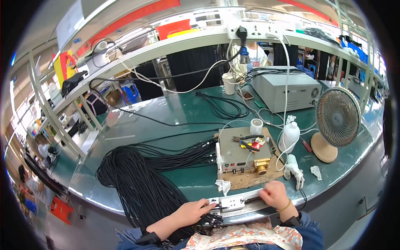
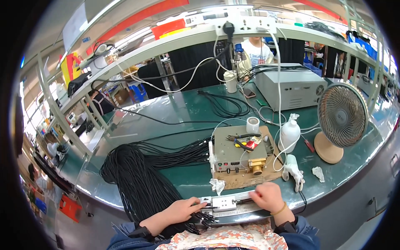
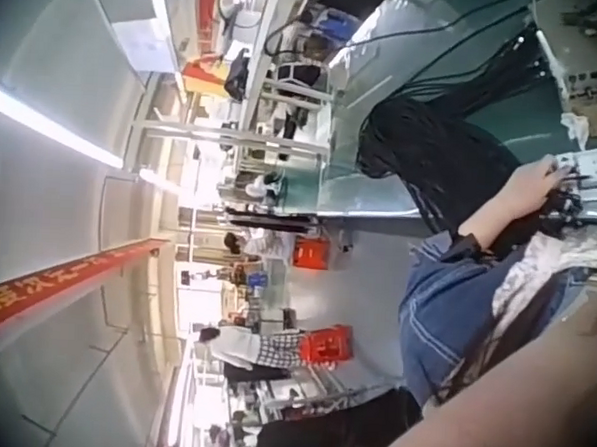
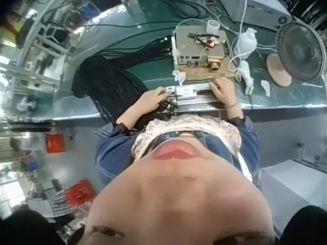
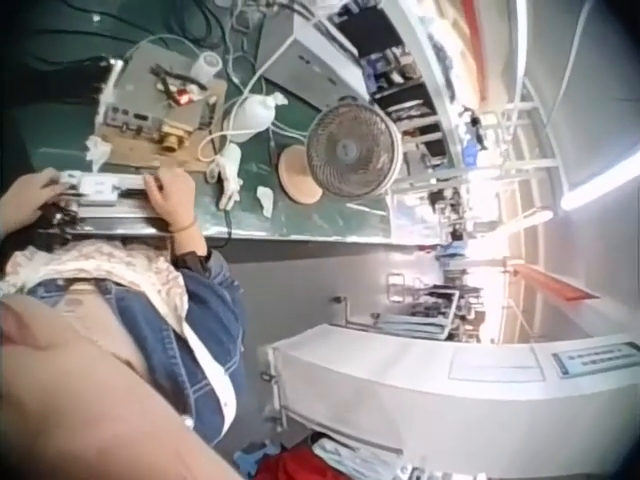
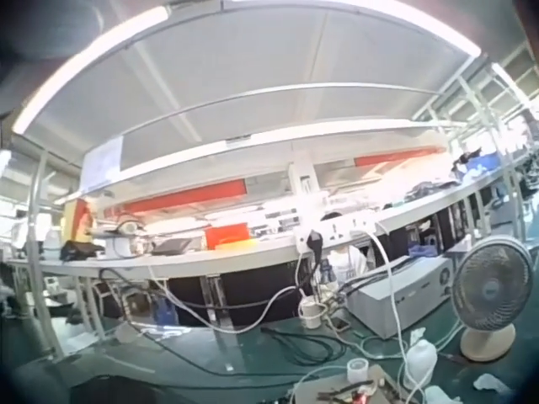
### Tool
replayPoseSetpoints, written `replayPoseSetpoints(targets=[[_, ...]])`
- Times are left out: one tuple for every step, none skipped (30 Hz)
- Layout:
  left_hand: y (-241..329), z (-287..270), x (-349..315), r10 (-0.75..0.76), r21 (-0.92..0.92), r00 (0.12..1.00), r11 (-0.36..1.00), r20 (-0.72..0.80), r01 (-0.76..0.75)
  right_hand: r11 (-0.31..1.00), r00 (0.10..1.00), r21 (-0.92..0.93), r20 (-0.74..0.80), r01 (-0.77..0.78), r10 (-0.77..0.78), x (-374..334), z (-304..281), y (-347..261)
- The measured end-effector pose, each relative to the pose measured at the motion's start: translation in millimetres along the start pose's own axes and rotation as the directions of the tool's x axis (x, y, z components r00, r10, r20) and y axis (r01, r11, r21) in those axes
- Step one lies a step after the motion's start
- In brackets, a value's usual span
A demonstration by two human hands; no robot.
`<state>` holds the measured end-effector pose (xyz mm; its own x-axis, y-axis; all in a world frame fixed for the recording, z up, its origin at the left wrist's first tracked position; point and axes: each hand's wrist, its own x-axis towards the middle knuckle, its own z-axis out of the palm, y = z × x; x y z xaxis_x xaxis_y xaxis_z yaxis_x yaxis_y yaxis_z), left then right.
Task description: The person places a cable into a fixture, pulls a lever, and then applies a substance to the connector from a dispenser. After removing the cable, the person presses the treated area with their fingers to secure it.
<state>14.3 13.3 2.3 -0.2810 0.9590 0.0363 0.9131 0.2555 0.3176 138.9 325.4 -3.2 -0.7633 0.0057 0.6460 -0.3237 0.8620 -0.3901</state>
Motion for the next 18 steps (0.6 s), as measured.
replayPoseSetpoints(targets=[[0, -1, 0, 0.015, -0.038, 0.999, 0.999, -0.050, -0.016, 1.000, 1.000, -0.003, 0.008, 0.012, -0.012, -6, -3, 9], [-2, -3, -2, 0.031, -0.070, 0.995, 0.997, -0.090, -0.037, 0.962, 0.971, 0.182, -0.090, -0.204, 0.222, -10, -7, 12], [-4, -5, -3, 0.047, -0.100, 0.990, 0.993, -0.131, -0.060, 0.845, 0.879, 0.377, -0.140, -0.379, 0.456, -10, -8, 12], [-5, -6, -4, 0.046, -0.096, 0.990, 0.994, -0.134, -0.059, 0.847, 0.880, 0.378, -0.143, -0.374, 0.452, -9, -8, 13], [-7, -6, -4, 0.103, -0.095, 0.970, 0.987, -0.221, -0.127, 0.798, 0.855, 0.471, -0.156, -0.376, 0.495, -10, -9, 13], [-8, -6, -5, 0.159, -0.087, 0.938, 0.977, -0.306, -0.194, 0.742, 0.828, 0.560, -0.165, -0.369, 0.536, -7, -12, 11], [-6, -4, -5, 0.206, -0.085, 0.899, 0.963, -0.386, -0.258, 0.675, 0.797, 0.641, -0.158, -0.366, 0.583, -8, -14, 8], [-3, -3, -4, 0.202, -0.089, 0.900, 0.963, -0.386, -0.254, 0.673, 0.797, 0.641, -0.154, -0.370, 0.584, -10, -13, 9], [1, -1, -2, 0.196, -0.021, 0.933, 0.977, -0.301, -0.212, 0.703, 0.819, 0.606, -0.142, -0.373, 0.556, -12, -13, 9], [5, 0, -1, 0.181, 0.050, 0.960, 0.983, -0.215, -0.174, 0.732, 0.839, 0.570, -0.128, -0.374, 0.528, -15, -14, 9], [8, -1, -1, 0.157, 0.123, 0.979, 0.982, -0.127, -0.141, 0.760, 0.859, 0.533, -0.111, -0.373, 0.500, -17, -14, 9], [10, -1, -3, 0.150, 0.115, 0.980, 0.984, -0.127, -0.136, 0.757, 0.859, 0.532, -0.102, -0.379, 0.502, -20, -15, 13], [12, -2, -5, 0.136, 0.129, 0.985, 0.984, -0.109, -0.122, 0.743, 0.849, 0.594, -0.180, -0.309, 0.497, -23, -14, 19], [13, -1, -7, 0.122, 0.138, 0.989, 0.984, -0.086, -0.109, 0.723, 0.827, 0.648, -0.254, -0.239, 0.501, -27, -13, 27], [15, -1, -10, 0.106, 0.144, 0.992, 0.985, -0.062, -0.097, 0.701, 0.797, 0.693, -0.323, -0.168, 0.510, -30, -14, 30], [16, -1, -13, 0.097, 0.121, 0.994, 0.989, -0.051, -0.090, 0.693, 0.796, 0.694, -0.303, -0.193, 0.525, -32, -19, 30], [12, -1, -14, 0.082, 0.160, 0.995, 0.984, -0.052, -0.073, 0.548, 0.711, 0.826, -0.304, -0.134, 0.634, -31, -22, 31], [9, -1, -15, 0.068, 0.194, 0.997, 0.979, -0.048, -0.057, 0.390, 0.614, 0.919, -0.277, -0.055, 0.739, -30, -24, 33]])
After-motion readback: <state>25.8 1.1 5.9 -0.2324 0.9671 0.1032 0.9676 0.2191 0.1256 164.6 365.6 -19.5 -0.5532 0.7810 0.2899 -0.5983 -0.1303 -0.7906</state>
